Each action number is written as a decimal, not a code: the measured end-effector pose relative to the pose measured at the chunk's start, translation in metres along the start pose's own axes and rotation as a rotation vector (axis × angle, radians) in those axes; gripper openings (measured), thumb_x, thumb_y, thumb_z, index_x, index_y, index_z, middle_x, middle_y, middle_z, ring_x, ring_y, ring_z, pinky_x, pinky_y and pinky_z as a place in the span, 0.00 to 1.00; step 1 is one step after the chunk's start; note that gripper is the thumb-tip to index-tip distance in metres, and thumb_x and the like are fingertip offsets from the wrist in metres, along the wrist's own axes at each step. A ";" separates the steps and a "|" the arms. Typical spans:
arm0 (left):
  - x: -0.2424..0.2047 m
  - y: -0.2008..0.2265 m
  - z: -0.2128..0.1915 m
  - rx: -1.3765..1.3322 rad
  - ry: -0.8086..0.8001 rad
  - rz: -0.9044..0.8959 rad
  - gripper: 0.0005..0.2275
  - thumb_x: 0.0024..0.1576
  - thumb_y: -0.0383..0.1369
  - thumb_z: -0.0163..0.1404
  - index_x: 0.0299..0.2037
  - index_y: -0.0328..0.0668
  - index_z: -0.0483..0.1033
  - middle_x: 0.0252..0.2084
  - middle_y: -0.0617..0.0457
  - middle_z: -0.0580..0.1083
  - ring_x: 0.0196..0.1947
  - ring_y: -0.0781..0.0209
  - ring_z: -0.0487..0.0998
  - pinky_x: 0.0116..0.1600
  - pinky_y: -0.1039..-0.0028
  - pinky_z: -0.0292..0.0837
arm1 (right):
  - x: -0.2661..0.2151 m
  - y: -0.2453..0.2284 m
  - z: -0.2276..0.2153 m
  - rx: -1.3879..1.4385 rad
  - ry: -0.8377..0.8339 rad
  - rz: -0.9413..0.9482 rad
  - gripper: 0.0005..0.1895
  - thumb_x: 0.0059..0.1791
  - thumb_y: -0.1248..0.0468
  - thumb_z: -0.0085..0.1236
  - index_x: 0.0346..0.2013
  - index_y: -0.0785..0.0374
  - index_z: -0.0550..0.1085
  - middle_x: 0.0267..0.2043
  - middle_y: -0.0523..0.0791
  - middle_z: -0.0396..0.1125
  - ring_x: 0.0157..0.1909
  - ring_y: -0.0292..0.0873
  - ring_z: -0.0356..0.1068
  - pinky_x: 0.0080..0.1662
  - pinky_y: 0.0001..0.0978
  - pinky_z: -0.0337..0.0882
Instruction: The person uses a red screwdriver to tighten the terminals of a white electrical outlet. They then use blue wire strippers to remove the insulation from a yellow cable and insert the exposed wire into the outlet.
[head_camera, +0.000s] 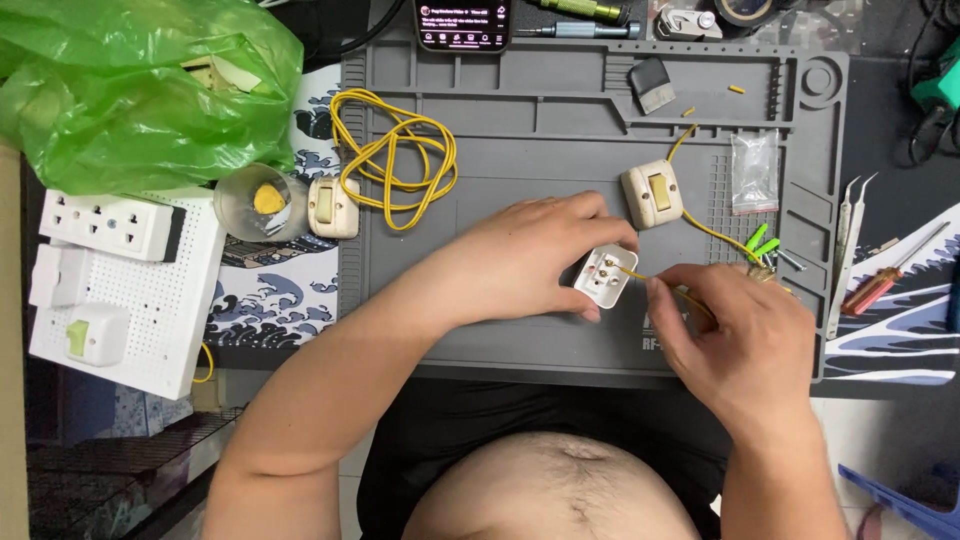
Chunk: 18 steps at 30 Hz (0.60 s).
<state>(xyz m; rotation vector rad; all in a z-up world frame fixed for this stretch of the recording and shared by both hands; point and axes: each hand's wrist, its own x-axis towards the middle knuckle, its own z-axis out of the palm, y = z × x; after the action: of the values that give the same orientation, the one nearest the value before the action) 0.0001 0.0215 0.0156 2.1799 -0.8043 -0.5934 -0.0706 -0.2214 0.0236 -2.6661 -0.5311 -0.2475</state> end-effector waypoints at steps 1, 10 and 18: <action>0.000 -0.001 0.001 0.003 0.013 0.019 0.30 0.47 0.42 0.72 0.60 0.56 0.73 0.50 0.55 0.70 0.50 0.49 0.78 0.51 0.57 0.69 | 0.000 0.000 0.000 -0.020 -0.017 0.025 0.04 0.58 0.63 0.67 0.40 0.55 0.81 0.21 0.39 0.59 0.26 0.44 0.62 0.35 0.39 0.62; -0.001 0.004 0.003 0.085 0.068 0.057 0.30 0.45 0.43 0.73 0.56 0.54 0.73 0.48 0.55 0.71 0.49 0.48 0.78 0.50 0.55 0.69 | 0.001 -0.005 -0.005 -0.088 -0.143 0.233 0.07 0.58 0.55 0.61 0.41 0.52 0.81 0.21 0.41 0.67 0.27 0.51 0.69 0.33 0.44 0.65; 0.000 0.008 0.011 0.179 0.089 0.105 0.29 0.45 0.44 0.75 0.52 0.53 0.72 0.45 0.53 0.69 0.46 0.46 0.78 0.51 0.52 0.70 | 0.001 -0.013 -0.010 -0.130 -0.208 0.286 0.07 0.56 0.54 0.61 0.40 0.51 0.81 0.20 0.41 0.68 0.24 0.52 0.69 0.31 0.46 0.64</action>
<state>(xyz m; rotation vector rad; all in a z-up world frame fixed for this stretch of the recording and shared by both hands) -0.0092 0.0120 0.0146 2.2913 -0.9483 -0.3811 -0.0755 -0.2146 0.0378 -2.8688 -0.1928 0.0834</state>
